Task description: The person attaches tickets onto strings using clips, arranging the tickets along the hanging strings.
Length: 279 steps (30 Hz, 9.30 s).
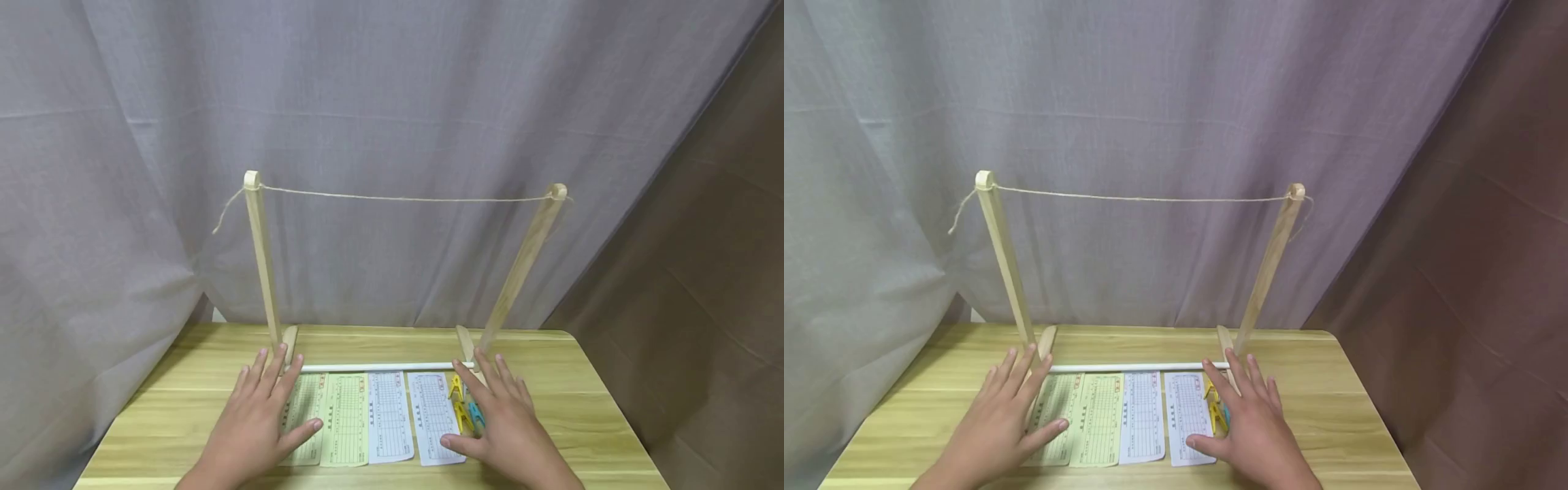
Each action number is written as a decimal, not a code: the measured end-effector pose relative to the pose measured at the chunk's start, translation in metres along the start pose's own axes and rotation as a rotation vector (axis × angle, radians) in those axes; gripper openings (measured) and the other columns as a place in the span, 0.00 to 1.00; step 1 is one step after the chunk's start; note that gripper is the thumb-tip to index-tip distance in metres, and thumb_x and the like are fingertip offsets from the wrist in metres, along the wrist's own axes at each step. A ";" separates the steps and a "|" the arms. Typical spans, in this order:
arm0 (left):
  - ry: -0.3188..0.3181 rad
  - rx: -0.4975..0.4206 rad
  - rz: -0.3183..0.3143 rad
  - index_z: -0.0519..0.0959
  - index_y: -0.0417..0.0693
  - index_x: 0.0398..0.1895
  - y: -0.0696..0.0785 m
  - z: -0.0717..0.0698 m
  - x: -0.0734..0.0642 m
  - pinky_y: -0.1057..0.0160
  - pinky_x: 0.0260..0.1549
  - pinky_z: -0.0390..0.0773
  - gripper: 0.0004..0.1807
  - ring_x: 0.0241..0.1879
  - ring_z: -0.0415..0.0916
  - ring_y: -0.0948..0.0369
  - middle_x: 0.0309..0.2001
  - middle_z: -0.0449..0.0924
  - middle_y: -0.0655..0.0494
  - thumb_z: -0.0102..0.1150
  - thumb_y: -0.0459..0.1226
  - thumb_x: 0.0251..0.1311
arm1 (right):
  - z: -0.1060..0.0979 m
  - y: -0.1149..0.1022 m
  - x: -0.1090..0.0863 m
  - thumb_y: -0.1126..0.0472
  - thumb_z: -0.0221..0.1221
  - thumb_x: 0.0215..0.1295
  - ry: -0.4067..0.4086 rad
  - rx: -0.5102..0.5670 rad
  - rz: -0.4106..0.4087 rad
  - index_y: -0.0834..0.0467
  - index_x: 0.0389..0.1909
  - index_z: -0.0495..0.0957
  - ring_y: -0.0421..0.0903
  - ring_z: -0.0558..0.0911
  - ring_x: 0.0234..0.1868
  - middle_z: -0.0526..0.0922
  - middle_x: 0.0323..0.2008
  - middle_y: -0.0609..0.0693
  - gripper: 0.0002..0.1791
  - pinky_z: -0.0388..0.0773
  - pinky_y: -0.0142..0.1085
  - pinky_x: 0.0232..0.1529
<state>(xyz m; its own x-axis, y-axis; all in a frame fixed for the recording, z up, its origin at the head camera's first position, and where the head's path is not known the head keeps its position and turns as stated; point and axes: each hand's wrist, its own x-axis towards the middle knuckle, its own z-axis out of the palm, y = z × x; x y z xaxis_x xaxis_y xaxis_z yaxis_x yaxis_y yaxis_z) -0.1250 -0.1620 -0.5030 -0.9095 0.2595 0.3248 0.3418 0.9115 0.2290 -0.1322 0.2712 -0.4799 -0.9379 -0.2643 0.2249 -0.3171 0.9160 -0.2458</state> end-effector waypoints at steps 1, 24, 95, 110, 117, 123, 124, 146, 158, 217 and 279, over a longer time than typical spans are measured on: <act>-0.002 -0.006 -0.004 0.58 0.56 0.92 -0.001 0.003 0.000 0.25 0.82 0.59 0.60 0.90 0.48 0.34 0.93 0.50 0.44 0.65 0.76 0.66 | 0.001 0.001 0.000 0.20 0.80 0.47 0.002 0.001 -0.001 0.32 0.90 0.58 0.74 0.53 0.90 0.55 0.92 0.56 0.70 0.56 0.83 0.77; -0.042 -0.011 -0.073 0.76 0.46 0.80 -0.018 0.035 0.005 0.28 0.73 0.75 0.45 0.80 0.69 0.31 0.80 0.74 0.36 0.71 0.64 0.70 | 0.009 0.006 0.006 0.33 0.87 0.48 -0.044 -0.015 0.018 0.46 0.81 0.75 0.67 0.75 0.78 0.77 0.78 0.58 0.59 0.73 0.70 0.75; -0.194 -0.005 -0.225 0.84 0.35 0.68 -0.008 0.046 -0.003 0.27 0.66 0.78 0.46 0.74 0.72 0.33 0.76 0.75 0.34 0.79 0.62 0.60 | 0.045 0.014 0.013 0.41 0.83 0.59 -0.243 -0.026 0.334 0.50 0.42 0.83 0.45 0.75 0.33 0.82 0.34 0.44 0.24 0.77 0.45 0.34; -0.172 -0.050 -0.268 0.89 0.42 0.62 0.000 0.047 -0.003 0.37 0.57 0.82 0.35 0.60 0.78 0.42 0.63 0.83 0.44 0.82 0.56 0.59 | 0.050 0.015 0.014 0.47 0.80 0.61 -0.221 -0.024 0.332 0.52 0.35 0.81 0.46 0.72 0.30 0.76 0.28 0.46 0.19 0.72 0.43 0.32; -0.149 -0.068 -0.262 0.88 0.45 0.64 0.002 0.049 -0.004 0.39 0.49 0.87 0.34 0.50 0.85 0.46 0.53 0.89 0.45 0.84 0.52 0.58 | 0.053 0.017 0.013 0.50 0.78 0.60 -0.204 0.011 0.336 0.53 0.31 0.78 0.46 0.72 0.29 0.76 0.27 0.46 0.17 0.70 0.41 0.32; -0.172 -0.140 -0.302 0.81 0.40 0.74 0.003 0.049 -0.004 0.34 0.57 0.86 0.43 0.57 0.88 0.38 0.59 0.90 0.38 0.85 0.49 0.58 | 0.055 0.017 0.013 0.51 0.78 0.59 -0.194 0.021 0.337 0.53 0.32 0.79 0.45 0.72 0.30 0.76 0.28 0.46 0.17 0.71 0.40 0.32; -0.179 -0.160 -0.312 0.79 0.40 0.76 0.003 0.049 -0.004 0.32 0.60 0.86 0.45 0.60 0.88 0.36 0.62 0.89 0.36 0.85 0.48 0.58 | 0.055 0.017 0.013 0.51 0.78 0.59 -0.192 0.022 0.336 0.53 0.32 0.79 0.45 0.72 0.29 0.76 0.28 0.46 0.17 0.70 0.40 0.32; -0.174 -0.474 -0.432 0.90 0.44 0.55 -0.013 0.039 0.001 0.55 0.45 0.88 0.14 0.38 0.82 0.65 0.43 0.93 0.59 0.72 0.33 0.67 | 0.049 0.022 0.010 0.60 0.76 0.52 -0.134 0.160 0.314 0.52 0.31 0.78 0.43 0.71 0.31 0.74 0.29 0.45 0.14 0.69 0.36 0.32; -0.190 -0.578 -0.477 0.89 0.53 0.42 -0.016 0.031 -0.001 0.64 0.29 0.75 0.03 0.26 0.73 0.64 0.25 0.80 0.62 0.69 0.40 0.76 | 0.035 0.018 0.006 0.60 0.72 0.61 -0.162 0.254 0.355 0.49 0.37 0.79 0.41 0.73 0.30 0.76 0.27 0.42 0.10 0.68 0.33 0.31; 0.143 -0.791 -0.321 0.93 0.56 0.51 -0.009 -0.040 0.049 0.66 0.52 0.87 0.13 0.50 0.90 0.64 0.48 0.96 0.61 0.66 0.50 0.81 | -0.078 -0.042 0.066 0.72 0.74 0.71 0.178 0.778 -0.211 0.55 0.64 0.87 0.43 0.87 0.40 0.89 0.44 0.55 0.23 0.89 0.32 0.39; 0.331 -0.807 -0.167 0.91 0.49 0.47 0.020 -0.119 0.123 0.63 0.27 0.76 0.14 0.27 0.73 0.58 0.27 0.79 0.53 0.63 0.47 0.83 | -0.235 -0.183 0.189 0.59 0.74 0.75 0.287 0.518 -0.461 0.50 0.49 0.94 0.41 0.84 0.37 0.93 0.44 0.42 0.06 0.83 0.30 0.39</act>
<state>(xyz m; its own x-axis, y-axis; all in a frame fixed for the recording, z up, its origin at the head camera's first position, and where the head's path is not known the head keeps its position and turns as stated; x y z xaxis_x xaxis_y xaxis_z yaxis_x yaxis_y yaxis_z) -0.2021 -0.1498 -0.3487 -0.8902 -0.0764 0.4491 0.3867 0.3943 0.8337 -0.2182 0.1242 -0.1712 -0.6427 -0.4326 0.6323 -0.7613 0.4531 -0.4639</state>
